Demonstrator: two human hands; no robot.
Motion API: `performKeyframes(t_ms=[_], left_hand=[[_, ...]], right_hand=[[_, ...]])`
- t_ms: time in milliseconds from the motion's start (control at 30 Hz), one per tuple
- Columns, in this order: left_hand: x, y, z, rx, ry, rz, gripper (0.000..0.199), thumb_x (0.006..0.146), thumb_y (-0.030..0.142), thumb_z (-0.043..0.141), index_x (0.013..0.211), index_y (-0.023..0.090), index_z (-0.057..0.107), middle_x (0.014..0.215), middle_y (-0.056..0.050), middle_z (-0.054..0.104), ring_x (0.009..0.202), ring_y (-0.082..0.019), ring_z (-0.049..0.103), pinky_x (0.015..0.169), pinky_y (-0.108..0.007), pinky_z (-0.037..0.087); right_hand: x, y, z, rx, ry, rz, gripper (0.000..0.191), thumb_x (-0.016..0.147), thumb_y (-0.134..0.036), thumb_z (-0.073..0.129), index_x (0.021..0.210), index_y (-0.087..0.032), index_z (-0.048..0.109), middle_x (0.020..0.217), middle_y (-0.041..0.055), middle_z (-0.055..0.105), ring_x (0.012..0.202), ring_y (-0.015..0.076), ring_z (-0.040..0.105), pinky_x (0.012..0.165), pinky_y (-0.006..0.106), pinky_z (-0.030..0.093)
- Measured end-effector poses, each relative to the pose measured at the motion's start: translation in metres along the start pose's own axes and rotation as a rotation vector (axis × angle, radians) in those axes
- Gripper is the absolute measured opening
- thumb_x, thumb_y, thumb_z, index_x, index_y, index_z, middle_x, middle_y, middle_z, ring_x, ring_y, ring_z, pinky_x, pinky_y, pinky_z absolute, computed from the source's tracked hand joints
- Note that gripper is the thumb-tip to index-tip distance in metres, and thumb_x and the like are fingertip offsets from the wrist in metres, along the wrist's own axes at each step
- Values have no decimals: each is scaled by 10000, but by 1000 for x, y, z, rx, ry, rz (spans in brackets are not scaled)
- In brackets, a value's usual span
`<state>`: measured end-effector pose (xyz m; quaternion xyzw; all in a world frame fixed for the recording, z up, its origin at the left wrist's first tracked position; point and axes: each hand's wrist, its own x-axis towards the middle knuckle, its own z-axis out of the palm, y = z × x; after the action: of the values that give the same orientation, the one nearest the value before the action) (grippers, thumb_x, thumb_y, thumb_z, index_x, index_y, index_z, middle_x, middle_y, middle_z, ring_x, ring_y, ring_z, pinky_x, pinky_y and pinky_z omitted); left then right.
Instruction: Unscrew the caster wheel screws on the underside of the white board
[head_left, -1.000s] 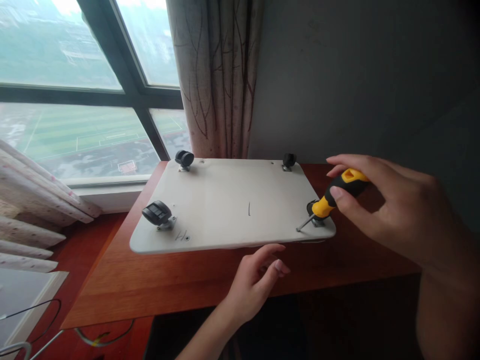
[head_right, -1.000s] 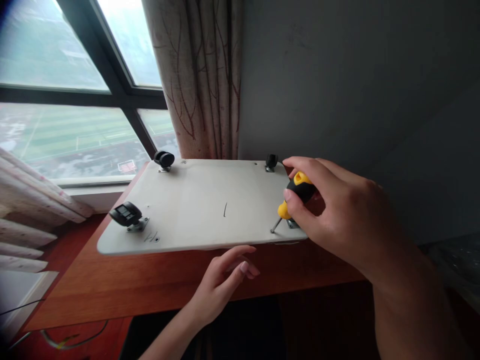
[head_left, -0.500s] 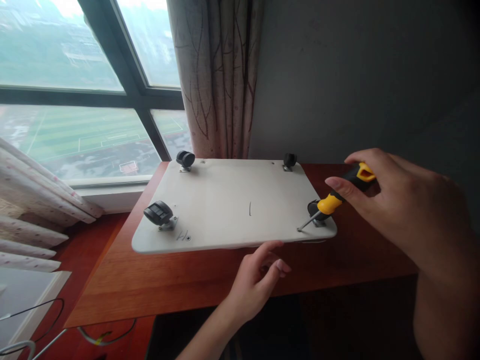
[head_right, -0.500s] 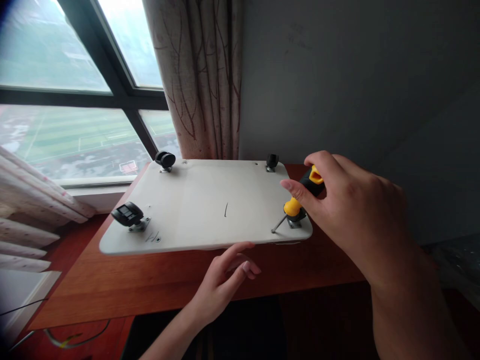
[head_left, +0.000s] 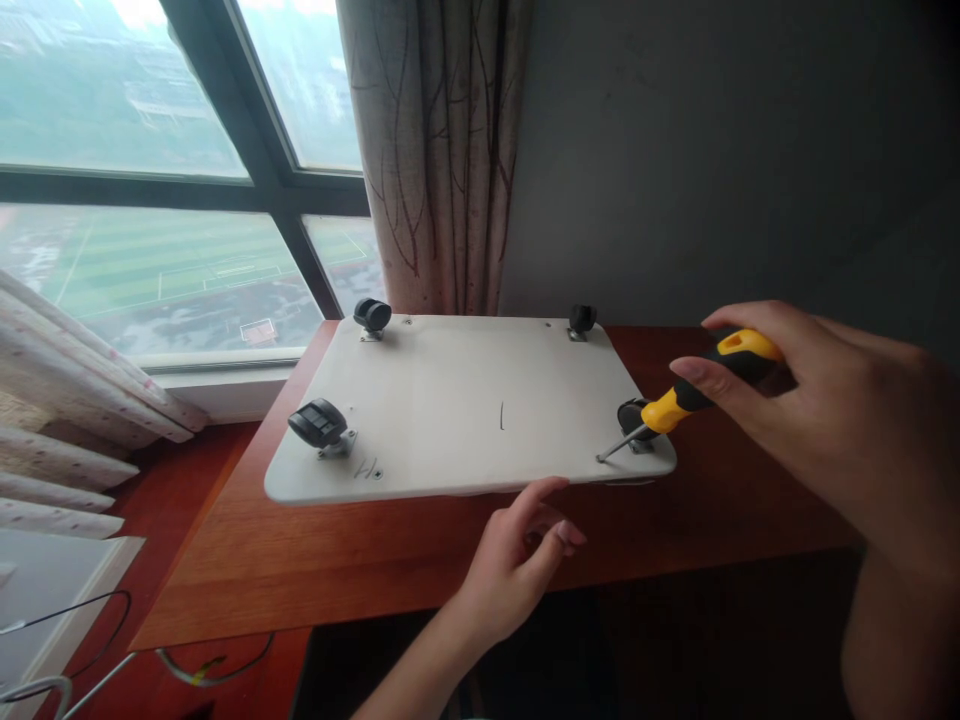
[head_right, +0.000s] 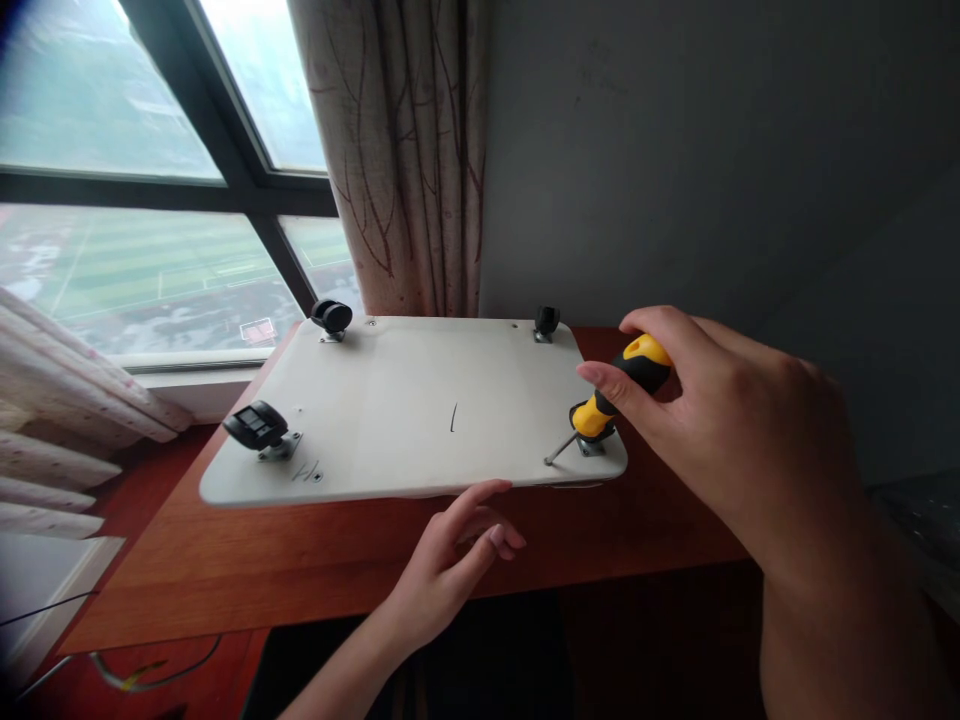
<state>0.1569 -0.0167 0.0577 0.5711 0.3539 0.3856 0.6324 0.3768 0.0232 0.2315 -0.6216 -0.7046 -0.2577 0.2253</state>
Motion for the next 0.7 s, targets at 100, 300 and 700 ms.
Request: performKeyframes(t_ms=[100, 300, 700], left_hand=[[1, 1, 0, 4, -5, 12, 427, 1006, 319, 518, 1405, 168, 511, 947, -101, 743, 833, -189, 690, 796, -324, 552], [13, 0, 7, 18, -106, -33, 659, 987, 272, 526, 1587, 244, 255, 1008, -84, 745, 781, -168, 703, 727, -300, 560], [46, 18, 22, -262, -278, -297, 773, 982, 395, 539, 1617, 186, 150, 804, -76, 739, 478, -103, 590, 459, -167, 461]], right_hand=[[0, 3, -2, 63, -43, -15, 409, 905, -515, 623, 1219, -258, 676, 883, 35, 737, 728, 227, 688, 644, 316, 466], [0, 2, -5, 360, -190, -59, 408, 876, -304, 619, 1284, -298, 608, 1116, -8, 733, 830, 173, 709, 711, 267, 519], [-3, 5, -7, 311, -168, -100, 400, 864, -282, 589, 1264, -279, 594, 1203, 7, 713, 988, 209, 703, 795, 292, 518]])
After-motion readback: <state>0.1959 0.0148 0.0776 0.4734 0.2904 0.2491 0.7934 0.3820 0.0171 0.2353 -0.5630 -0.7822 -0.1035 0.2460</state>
